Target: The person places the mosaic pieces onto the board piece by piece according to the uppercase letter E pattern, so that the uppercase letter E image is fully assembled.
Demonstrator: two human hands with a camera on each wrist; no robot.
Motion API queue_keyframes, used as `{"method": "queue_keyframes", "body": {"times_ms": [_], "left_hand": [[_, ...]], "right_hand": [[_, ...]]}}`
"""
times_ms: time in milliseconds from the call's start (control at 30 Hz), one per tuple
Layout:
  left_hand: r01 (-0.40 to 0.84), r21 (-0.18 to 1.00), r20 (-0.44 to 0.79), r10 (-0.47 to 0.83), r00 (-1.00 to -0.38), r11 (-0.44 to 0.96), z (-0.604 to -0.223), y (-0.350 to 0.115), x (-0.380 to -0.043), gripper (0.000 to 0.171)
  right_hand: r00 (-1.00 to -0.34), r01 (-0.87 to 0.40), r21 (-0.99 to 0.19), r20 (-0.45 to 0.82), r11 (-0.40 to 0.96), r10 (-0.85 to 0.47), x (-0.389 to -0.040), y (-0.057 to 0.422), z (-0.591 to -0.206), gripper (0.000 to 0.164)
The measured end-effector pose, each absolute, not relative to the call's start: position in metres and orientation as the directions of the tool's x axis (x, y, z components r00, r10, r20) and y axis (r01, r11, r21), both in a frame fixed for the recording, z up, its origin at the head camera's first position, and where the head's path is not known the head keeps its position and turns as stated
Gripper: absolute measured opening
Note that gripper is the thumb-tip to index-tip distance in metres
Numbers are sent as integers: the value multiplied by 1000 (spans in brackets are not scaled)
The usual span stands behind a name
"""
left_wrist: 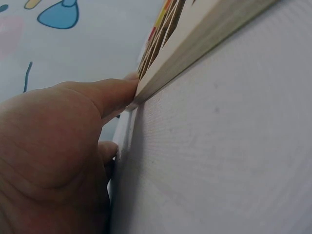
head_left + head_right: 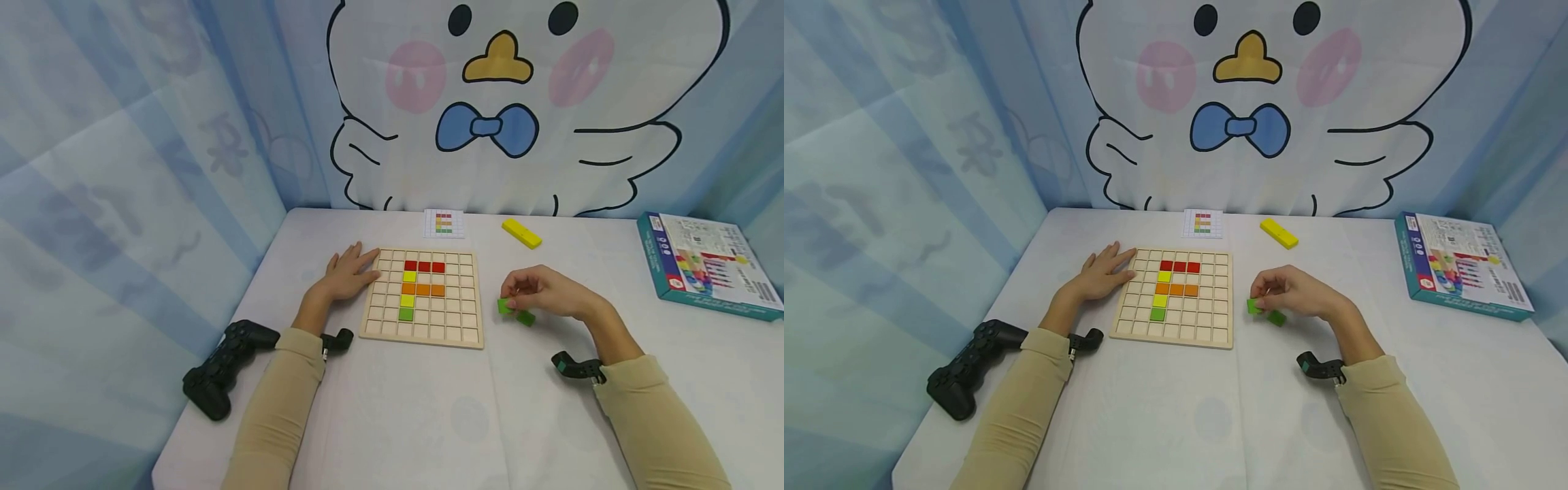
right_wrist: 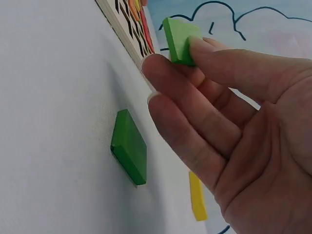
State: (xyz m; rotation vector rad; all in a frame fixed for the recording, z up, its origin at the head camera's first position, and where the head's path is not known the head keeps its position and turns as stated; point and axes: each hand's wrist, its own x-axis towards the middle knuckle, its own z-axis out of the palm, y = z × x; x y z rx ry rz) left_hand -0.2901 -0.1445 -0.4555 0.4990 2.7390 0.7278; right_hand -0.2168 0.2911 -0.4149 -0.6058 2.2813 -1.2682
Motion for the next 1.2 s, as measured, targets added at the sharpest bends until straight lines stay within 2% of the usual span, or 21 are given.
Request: {"method": "queue_keyframes", "body": {"times_ms": [233,367,600,933,1200], "left_hand": [[258,524,-154,388,-909,812,-452,-143,-287,66],[261,516,-152,387,-909,816,-452,-143,-287,66],[259,520,-159,391,-907,814,-451,-144,-287,66],[259,518,-161,390,-907,815,-451,-144,-286,66],[266,523,-150,395,-906,810,-451,-144,-286,66]], "right_hand": [[-820,-181,-916,-60,357,-570,-218,280,-418,12],[-827,-236,-911,5,339,-562,-219,272,-421,18],[-840,-299,-882,63,363,-539,-221,256,-423,29],[-848,-379,-823,127,422,-514,-225,226,-423,28],[-815,-448,-788,165,423,-556,-228,210,-424,26]]}}
